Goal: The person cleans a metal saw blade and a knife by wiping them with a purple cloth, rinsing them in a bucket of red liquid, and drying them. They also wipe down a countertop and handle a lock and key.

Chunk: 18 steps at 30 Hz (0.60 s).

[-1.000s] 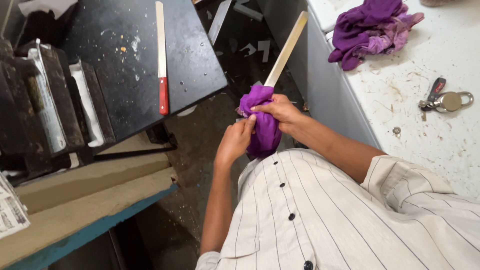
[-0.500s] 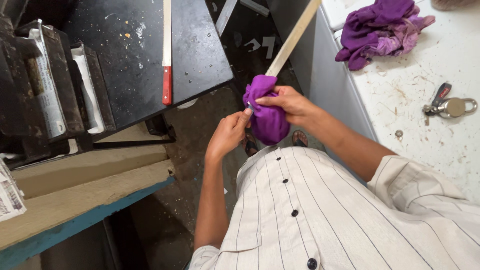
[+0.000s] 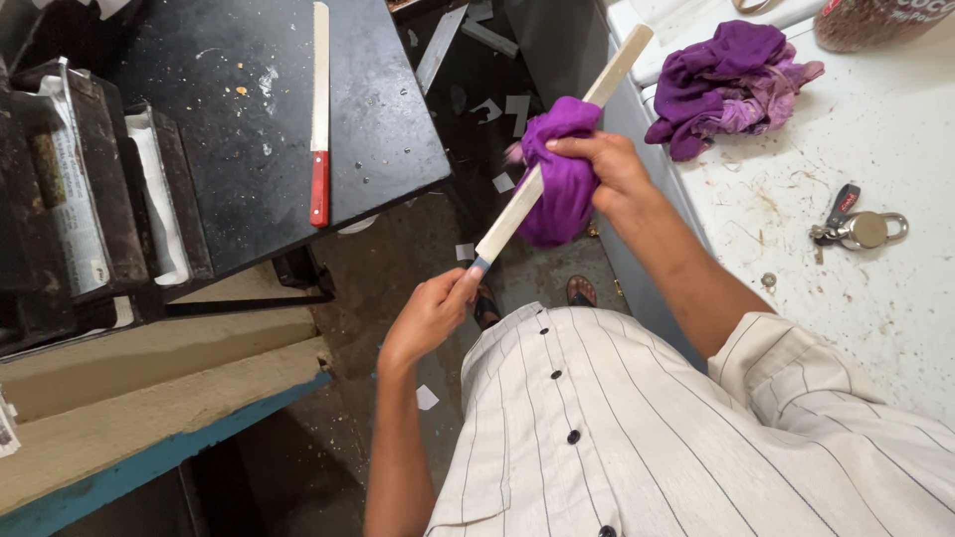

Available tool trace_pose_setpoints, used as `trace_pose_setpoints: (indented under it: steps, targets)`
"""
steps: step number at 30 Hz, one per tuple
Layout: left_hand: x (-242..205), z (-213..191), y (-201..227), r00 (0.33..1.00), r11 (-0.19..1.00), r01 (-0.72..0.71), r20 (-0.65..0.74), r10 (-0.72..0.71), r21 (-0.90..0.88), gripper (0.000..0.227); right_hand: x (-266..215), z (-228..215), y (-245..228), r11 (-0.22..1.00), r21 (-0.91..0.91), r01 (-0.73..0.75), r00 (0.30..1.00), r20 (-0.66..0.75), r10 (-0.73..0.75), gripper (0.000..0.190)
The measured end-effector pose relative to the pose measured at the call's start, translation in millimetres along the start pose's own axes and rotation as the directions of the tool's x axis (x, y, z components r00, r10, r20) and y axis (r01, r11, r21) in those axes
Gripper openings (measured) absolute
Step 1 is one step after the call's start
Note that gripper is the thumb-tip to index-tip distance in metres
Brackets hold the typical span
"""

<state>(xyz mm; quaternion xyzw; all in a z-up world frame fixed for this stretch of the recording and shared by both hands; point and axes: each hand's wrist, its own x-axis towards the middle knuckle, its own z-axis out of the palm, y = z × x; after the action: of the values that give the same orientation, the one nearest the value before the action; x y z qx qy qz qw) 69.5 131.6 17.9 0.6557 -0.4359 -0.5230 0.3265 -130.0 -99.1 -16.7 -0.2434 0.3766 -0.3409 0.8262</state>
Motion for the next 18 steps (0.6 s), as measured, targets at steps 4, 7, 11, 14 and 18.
trace_pose_setpoints:
  steps: [4, 7, 11, 14, 18]
  targets:
    - [-13, -15, 5, 0.996, 0.996, 0.09, 0.015, -0.09, 0.02, 0.043, 6, -5, -7, 1.0, -0.019, 0.02, 1.0, -0.015, -0.02, 0.031]
    - [-19, -20, 9, 0.994, 0.994, 0.106, -0.006, -0.106, 0.03, 0.045, 9, -1, -4, 1.0, -0.004, -0.003, 1.0, 0.011, 0.003, 0.031]
    - [-10, -15, 12, 0.993, 0.997, 0.07, -0.092, -0.067, 0.03, 0.048, 4, 16, 10, 0.998, -0.046, -0.034, 0.998, 0.041, 0.036, 0.032]
    - [12, 10, 11, 0.984, 1.0, 0.005, -0.181, -0.004, 0.007, 0.044, -15, 30, 45, 0.968, -0.209, -0.142, 0.989, 0.016, 0.148, 0.034]
    - [29, 28, 7, 0.966, 0.981, 0.033, -0.258, 0.018, 0.193, 0.048, -25, 34, 74, 0.977, -0.079, -0.198, 0.973, 0.103, 0.205, 0.035]
